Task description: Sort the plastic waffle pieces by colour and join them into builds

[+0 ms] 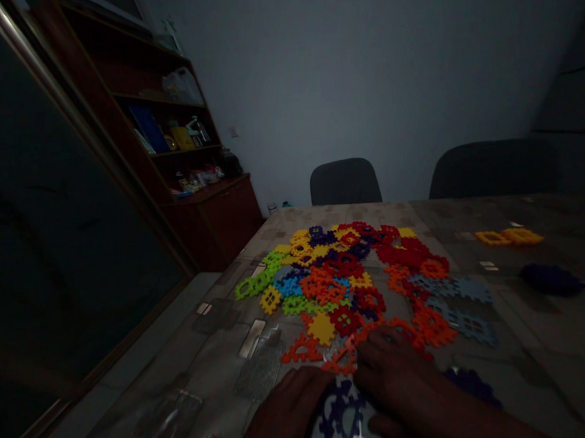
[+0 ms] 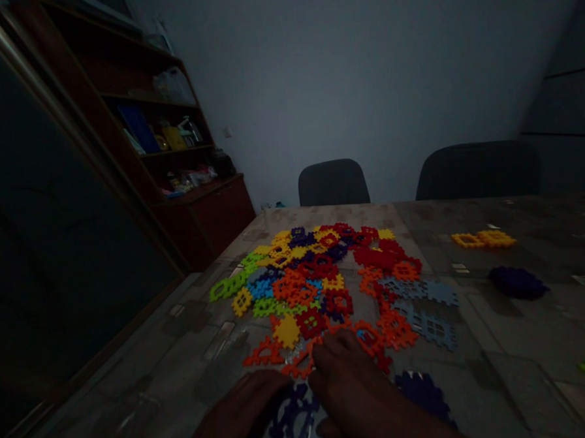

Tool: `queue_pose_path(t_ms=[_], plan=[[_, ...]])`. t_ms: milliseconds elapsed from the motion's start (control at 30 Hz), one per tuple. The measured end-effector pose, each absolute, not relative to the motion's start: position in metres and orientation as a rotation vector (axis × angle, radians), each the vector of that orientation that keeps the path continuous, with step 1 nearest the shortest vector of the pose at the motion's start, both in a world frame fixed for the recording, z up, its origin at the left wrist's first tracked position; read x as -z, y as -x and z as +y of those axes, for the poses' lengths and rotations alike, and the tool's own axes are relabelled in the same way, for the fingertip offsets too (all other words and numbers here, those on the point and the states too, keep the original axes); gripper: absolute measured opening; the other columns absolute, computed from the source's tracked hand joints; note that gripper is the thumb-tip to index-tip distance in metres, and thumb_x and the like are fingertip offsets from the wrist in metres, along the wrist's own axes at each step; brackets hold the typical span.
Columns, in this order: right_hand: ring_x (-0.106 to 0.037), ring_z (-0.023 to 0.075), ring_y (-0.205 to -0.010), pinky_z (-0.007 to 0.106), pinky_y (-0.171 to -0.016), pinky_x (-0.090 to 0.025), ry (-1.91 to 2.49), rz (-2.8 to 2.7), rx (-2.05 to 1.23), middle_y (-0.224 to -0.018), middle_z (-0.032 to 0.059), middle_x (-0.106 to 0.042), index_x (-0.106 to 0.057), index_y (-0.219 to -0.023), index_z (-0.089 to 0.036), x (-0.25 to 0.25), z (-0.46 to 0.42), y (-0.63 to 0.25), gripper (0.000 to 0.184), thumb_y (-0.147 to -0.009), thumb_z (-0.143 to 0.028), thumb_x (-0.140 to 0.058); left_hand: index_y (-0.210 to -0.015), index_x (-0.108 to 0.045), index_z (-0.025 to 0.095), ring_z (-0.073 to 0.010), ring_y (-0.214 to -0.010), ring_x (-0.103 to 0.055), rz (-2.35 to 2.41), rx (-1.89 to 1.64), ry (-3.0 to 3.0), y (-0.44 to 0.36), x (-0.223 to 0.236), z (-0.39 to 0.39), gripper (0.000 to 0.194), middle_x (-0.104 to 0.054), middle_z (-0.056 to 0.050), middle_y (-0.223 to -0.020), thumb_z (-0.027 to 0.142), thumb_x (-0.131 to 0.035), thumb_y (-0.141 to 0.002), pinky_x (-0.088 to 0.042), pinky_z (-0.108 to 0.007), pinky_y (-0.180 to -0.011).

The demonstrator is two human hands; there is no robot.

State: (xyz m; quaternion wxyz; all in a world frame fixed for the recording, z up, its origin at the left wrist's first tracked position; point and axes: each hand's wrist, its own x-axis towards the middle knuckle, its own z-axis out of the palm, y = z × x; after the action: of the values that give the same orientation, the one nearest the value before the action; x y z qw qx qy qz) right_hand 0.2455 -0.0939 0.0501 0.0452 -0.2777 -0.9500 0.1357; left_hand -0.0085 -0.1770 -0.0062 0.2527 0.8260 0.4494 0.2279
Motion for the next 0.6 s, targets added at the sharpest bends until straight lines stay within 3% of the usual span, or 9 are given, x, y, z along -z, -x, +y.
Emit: queue_pose_path(t_ms=[233,367,500,600], plan=[[-0.059,0.0278,-0.104,0.041,-0.094,-0.039,0.820,-2.814,-0.315,-0.108,0.0074,-0.071,-0.070,-0.093,-0.019,-0.038,-0.096,-0.238,0.021,-0.079,-0.026,-0.085,-0.158,-0.034,0.041,-0.0333,-0.117,-0.064,1.211,-0.701,-2.181,0.013,0.014,-0.178,0.082,-0.062,-0.011,-0.136,0.057,-0.078,-0.091,-0.055,-0.044,-0.099],[-0.059,0.0256,-0.099,0.039,-0.088,-0.040,0.856,-2.793,-0.336,-0.104,0.0049,-0.071,-0.069,-0.091,-0.020,-0.037,-0.096,-0.237,0.017,-0.082,-0.023,-0.083,-0.158,-0.033,0.044,-0.0320,-0.118,-0.064,1.130,-0.702,-2.165,0.007,0.006,-0.171,0.077,-0.062,-0.009,-0.136,0.067,-0.069,-0.094,-0.052,-0.043,-0.100],[-0.060,0.0269,-0.102,0.043,-0.094,-0.039,0.886,-2.798,-0.362,-0.107,0.0057,-0.072,-0.071,-0.094,-0.021,-0.050,-0.091,-0.246,0.018,-0.080,-0.020,-0.082,-0.156,-0.036,0.044,-0.0297,-0.111,-0.064,1.099,-0.675,-2.181,-0.001,0.005,-0.165,0.071,-0.064,-0.007,-0.130,0.073,-0.062,-0.096,-0.052,-0.039,-0.095],[-0.060,0.0265,-0.098,0.045,-0.094,-0.039,0.980,-2.809,-0.337,-0.100,0.0069,-0.072,-0.071,-0.088,-0.020,-0.064,-0.080,-0.261,0.005,-0.085,-0.018,-0.075,-0.156,-0.033,0.044,-0.0306,-0.115,-0.063,1.077,-0.659,-2.214,-0.005,0.005,-0.163,0.070,-0.062,-0.008,-0.135,0.075,-0.055,-0.098,-0.051,-0.041,-0.097]])
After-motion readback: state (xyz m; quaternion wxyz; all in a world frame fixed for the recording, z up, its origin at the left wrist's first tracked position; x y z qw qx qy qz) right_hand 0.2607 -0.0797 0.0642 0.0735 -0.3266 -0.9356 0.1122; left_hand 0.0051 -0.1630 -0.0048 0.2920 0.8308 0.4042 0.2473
